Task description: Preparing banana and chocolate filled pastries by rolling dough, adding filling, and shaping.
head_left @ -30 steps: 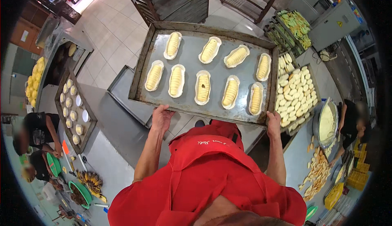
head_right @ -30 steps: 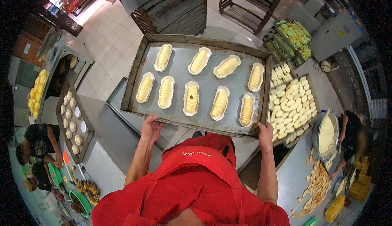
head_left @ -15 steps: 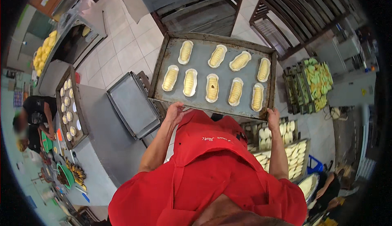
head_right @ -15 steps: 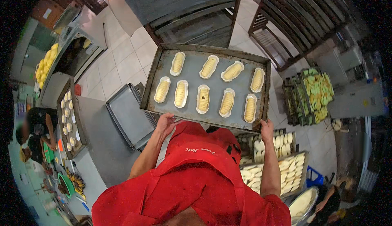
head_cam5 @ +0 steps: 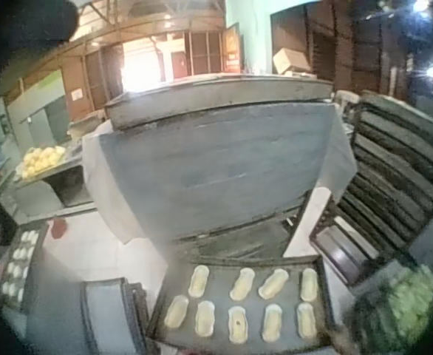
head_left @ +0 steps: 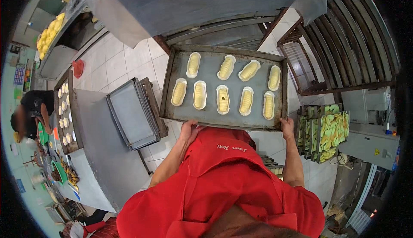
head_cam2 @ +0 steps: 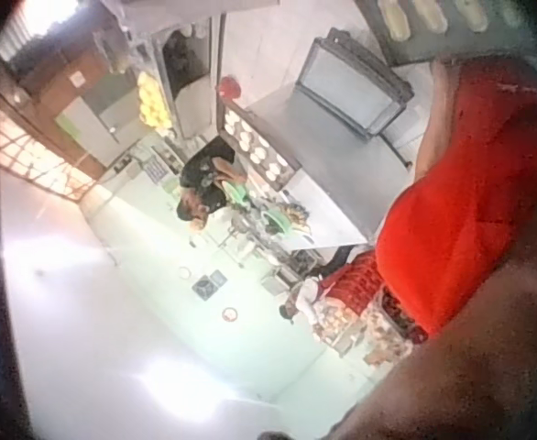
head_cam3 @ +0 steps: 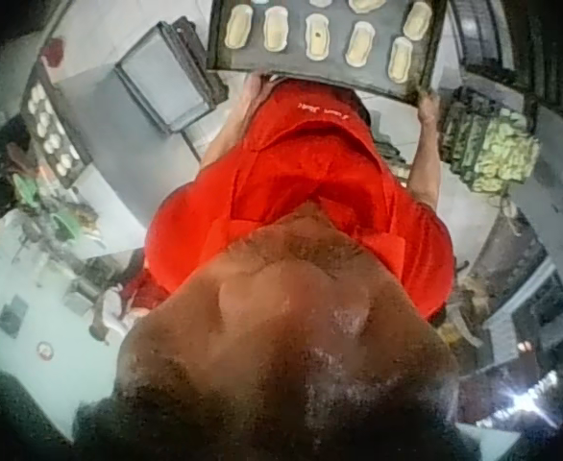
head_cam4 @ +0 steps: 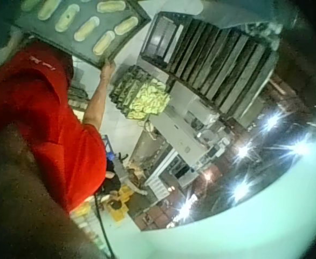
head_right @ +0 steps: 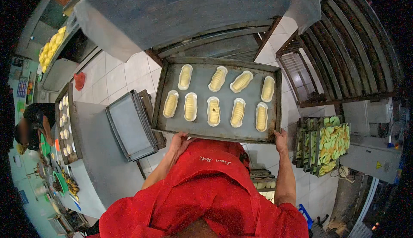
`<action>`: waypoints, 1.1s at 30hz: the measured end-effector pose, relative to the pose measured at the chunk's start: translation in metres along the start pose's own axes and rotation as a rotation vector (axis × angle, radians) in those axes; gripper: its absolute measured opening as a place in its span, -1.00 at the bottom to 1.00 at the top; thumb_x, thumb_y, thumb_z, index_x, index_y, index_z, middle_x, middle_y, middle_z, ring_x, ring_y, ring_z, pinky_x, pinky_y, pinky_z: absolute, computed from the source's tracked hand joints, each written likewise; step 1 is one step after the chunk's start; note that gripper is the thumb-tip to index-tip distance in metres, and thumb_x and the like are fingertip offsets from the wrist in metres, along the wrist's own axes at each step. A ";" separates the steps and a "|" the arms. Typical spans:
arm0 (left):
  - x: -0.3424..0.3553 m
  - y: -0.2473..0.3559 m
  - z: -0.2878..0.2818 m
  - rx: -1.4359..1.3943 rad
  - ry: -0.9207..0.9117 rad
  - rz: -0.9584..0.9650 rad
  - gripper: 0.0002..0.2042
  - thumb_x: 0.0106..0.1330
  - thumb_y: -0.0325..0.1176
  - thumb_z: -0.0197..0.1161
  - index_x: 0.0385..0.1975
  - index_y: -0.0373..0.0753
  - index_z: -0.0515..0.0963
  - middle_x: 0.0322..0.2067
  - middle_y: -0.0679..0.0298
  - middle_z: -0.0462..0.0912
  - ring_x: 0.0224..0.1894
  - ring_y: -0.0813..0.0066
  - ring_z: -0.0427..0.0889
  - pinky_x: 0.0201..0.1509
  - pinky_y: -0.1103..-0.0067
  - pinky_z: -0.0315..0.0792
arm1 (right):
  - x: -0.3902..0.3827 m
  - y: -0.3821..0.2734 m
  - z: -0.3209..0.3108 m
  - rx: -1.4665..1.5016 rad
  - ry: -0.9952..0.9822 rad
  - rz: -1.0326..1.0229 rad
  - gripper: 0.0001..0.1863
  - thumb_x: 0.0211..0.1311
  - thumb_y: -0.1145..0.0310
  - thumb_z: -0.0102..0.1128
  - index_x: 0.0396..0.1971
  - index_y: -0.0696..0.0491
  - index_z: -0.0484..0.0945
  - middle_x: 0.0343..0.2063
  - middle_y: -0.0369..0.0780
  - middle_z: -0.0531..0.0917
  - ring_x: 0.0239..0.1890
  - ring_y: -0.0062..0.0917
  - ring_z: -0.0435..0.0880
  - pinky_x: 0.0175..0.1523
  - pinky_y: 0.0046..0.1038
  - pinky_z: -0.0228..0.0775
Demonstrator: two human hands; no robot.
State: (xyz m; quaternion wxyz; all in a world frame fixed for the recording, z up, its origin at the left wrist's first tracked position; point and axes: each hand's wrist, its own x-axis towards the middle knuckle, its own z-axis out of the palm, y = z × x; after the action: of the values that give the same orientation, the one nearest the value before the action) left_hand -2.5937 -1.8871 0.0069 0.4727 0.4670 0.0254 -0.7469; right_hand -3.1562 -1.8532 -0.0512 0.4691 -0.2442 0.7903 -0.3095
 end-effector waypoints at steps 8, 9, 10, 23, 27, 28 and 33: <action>0.030 -0.023 0.005 -0.124 0.039 0.036 -0.59 0.37 -0.58 0.18 0.23 -0.35 0.53 0.19 0.13 0.68 0.32 0.04 0.61 0.47 -0.07 0.49 | 0.056 -0.082 0.005 0.065 -0.175 -0.103 -0.56 0.44 0.38 0.33 0.20 0.31 0.61 0.05 -0.15 0.75 0.06 -0.44 0.65 0.26 -0.36 0.42; 0.030 -0.026 0.015 -0.122 0.036 0.025 -0.59 0.37 -0.58 0.18 0.23 -0.35 0.53 0.19 0.13 0.68 0.32 0.04 0.61 0.47 -0.07 0.49 | 0.067 -0.085 0.003 0.061 -0.197 -0.131 -0.59 0.43 0.41 0.31 0.17 0.33 0.63 0.00 -0.15 0.77 0.01 -0.43 0.67 0.19 -0.33 0.47; 0.030 -0.029 0.025 -0.157 0.030 0.049 -0.57 0.35 -0.58 0.20 0.24 -0.35 0.53 0.21 0.12 0.68 0.32 0.04 0.61 0.48 -0.05 0.48 | 0.081 -0.088 0.002 0.056 -0.224 -0.161 -0.62 0.42 0.44 0.29 0.13 0.34 0.66 -0.05 -0.15 0.79 -0.05 -0.42 0.69 0.12 -0.30 0.52; 0.101 -0.097 0.068 -0.318 0.088 0.269 -0.61 0.31 -0.58 0.28 0.15 -0.35 0.60 0.18 0.11 0.73 0.27 0.04 0.66 0.48 0.01 0.50 | 0.232 -0.168 0.012 0.005 -0.399 -0.248 -0.71 0.39 0.54 0.24 0.03 0.30 0.73 -0.14 -0.18 0.83 -0.18 -0.50 0.74 0.03 -0.43 0.59; 0.127 -0.100 0.093 -0.357 0.077 0.320 -0.61 0.29 -0.57 0.28 0.14 -0.30 0.64 0.18 0.19 0.74 0.27 0.09 0.66 0.55 -0.08 0.39 | 0.265 -0.197 0.016 0.002 -0.436 -0.262 -0.67 0.35 0.56 0.23 0.06 0.31 0.73 -0.15 -0.18 0.83 -0.15 -0.51 0.75 0.04 -0.43 0.60; 0.133 -0.099 0.099 -0.344 0.078 0.334 -0.64 0.30 -0.57 0.27 0.11 -0.29 0.64 0.14 0.19 0.75 0.26 0.09 0.67 0.54 -0.10 0.39 | 0.274 -0.203 0.019 0.030 -0.434 -0.252 -0.67 0.33 0.57 0.22 0.06 0.30 0.73 -0.15 -0.18 0.83 -0.15 -0.49 0.76 0.05 -0.43 0.60; 0.189 -0.069 0.115 -0.311 0.085 0.364 -0.78 0.32 -0.57 0.22 -0.07 -0.25 0.65 0.00 0.22 0.79 0.17 0.16 0.71 0.51 -0.20 0.40 | 0.322 -0.254 0.050 0.314 -0.437 -0.165 -0.46 0.35 0.44 0.24 0.32 0.26 0.57 0.07 -0.11 0.77 0.04 -0.38 0.75 0.23 -0.41 0.54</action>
State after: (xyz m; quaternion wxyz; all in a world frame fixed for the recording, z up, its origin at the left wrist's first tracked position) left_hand -2.7438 -2.0337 -0.0927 0.6642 0.4165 0.0751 -0.6162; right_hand -3.2289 -2.2590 -0.0770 0.6338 -0.2927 0.5902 -0.4054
